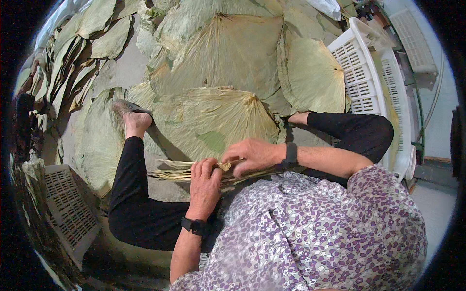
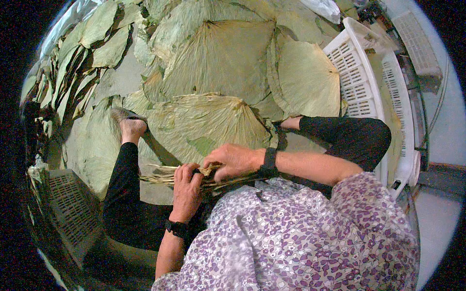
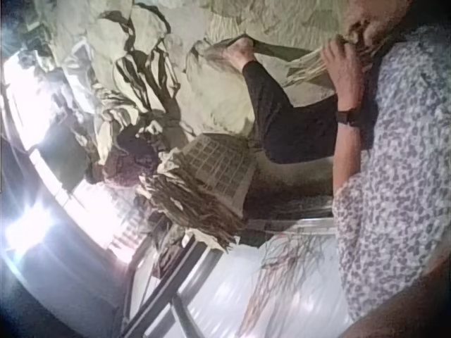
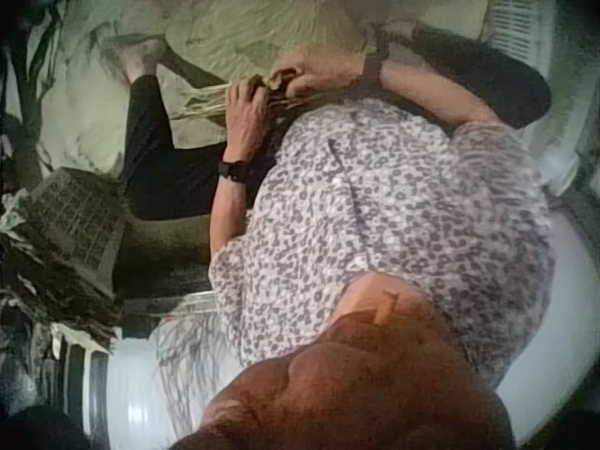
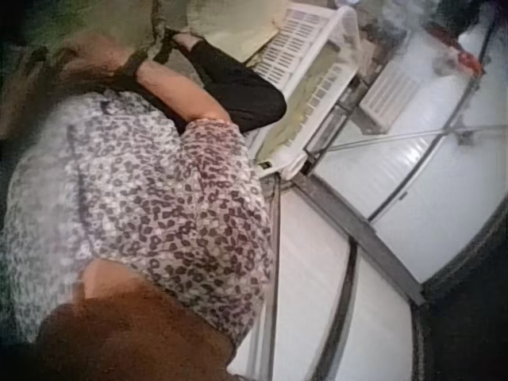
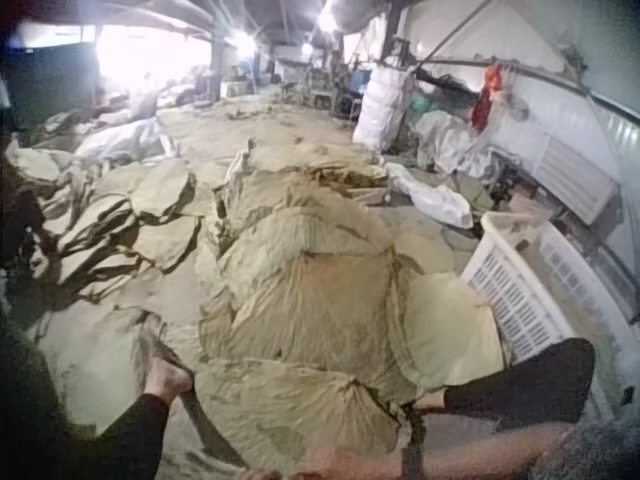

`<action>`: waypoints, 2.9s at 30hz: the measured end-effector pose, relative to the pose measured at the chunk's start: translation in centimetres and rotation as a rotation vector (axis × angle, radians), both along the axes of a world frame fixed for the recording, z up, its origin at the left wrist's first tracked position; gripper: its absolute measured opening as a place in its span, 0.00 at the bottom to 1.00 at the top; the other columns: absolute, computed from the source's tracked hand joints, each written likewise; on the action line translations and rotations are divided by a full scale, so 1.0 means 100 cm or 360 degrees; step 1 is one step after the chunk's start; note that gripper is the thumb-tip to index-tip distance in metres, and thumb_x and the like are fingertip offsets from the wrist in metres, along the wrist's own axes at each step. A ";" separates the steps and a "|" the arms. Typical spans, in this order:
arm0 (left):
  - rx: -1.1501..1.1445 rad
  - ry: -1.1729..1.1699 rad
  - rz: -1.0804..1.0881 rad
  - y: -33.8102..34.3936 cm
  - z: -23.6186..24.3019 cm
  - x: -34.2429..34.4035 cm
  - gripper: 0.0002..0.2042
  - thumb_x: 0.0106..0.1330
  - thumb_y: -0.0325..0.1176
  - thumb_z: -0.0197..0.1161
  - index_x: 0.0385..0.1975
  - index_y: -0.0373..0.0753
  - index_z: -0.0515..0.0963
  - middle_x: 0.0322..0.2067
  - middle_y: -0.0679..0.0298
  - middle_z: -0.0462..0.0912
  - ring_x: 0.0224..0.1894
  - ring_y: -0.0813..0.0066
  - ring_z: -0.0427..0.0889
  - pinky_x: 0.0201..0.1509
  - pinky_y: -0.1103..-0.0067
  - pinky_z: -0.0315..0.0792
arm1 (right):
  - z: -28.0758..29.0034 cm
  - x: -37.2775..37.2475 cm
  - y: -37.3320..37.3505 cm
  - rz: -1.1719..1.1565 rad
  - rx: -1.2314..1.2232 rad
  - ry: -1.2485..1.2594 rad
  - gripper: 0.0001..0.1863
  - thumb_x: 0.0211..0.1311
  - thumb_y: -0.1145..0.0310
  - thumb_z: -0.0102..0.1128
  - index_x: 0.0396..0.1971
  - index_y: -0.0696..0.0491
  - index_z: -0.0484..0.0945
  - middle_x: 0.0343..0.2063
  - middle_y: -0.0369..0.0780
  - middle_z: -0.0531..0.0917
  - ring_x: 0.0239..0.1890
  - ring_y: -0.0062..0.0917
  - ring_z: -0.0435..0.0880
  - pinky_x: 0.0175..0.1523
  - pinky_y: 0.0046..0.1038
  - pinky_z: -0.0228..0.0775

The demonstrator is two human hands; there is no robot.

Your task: Sorting and stacking large dried lotus leaves into a plastic crate.

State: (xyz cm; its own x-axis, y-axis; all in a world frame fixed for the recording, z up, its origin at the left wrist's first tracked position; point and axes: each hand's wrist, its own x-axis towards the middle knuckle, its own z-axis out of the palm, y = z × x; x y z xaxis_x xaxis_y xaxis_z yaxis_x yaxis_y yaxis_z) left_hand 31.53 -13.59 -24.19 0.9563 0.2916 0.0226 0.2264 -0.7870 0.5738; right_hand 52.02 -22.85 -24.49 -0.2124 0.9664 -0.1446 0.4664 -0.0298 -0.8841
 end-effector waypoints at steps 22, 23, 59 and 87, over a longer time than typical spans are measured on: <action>0.0153 0.0094 -0.0096 -0.014 0.002 -0.001 0.05 0.56 0.24 0.52 0.32 0.36 0.70 0.61 0.53 0.59 0.63 0.56 0.59 0.63 0.64 0.54 | -0.086 0.044 -0.004 -0.0635 0.0335 -0.0730 0.09 0.45 0.74 0.56 0.30 0.54 0.70 0.25 0.43 0.76 0.30 0.37 0.78 0.34 0.36 0.68; 0.0160 0.0046 -0.0046 -0.014 0.002 -0.002 0.06 0.56 0.24 0.52 0.33 0.36 0.70 0.59 0.53 0.61 0.61 0.56 0.61 0.63 0.64 0.54 | -0.061 0.027 -0.004 -0.0479 0.0116 -0.0481 0.09 0.47 0.73 0.55 0.30 0.55 0.71 0.25 0.44 0.77 0.30 0.37 0.78 0.34 0.34 0.68; -0.0151 0.0017 -0.0276 -0.015 0.003 0.003 0.11 0.46 0.23 0.56 0.32 0.40 0.73 0.31 0.61 0.72 0.37 0.59 0.71 0.40 0.69 0.64 | 0.016 0.127 -0.026 -0.1771 0.0693 0.3510 0.34 0.68 0.44 0.28 0.31 0.61 0.73 0.25 0.41 0.76 0.25 0.25 0.75 0.30 0.26 0.71; -0.0195 0.0123 -0.0354 -0.010 0.008 0.002 0.11 0.48 0.26 0.56 0.33 0.43 0.74 0.31 0.64 0.72 0.39 0.64 0.72 0.41 0.72 0.64 | -0.118 0.047 -0.002 -0.0648 0.0181 -0.1516 0.29 0.52 0.68 0.59 0.56 0.47 0.63 0.45 0.41 0.70 0.37 0.37 0.77 0.36 0.36 0.73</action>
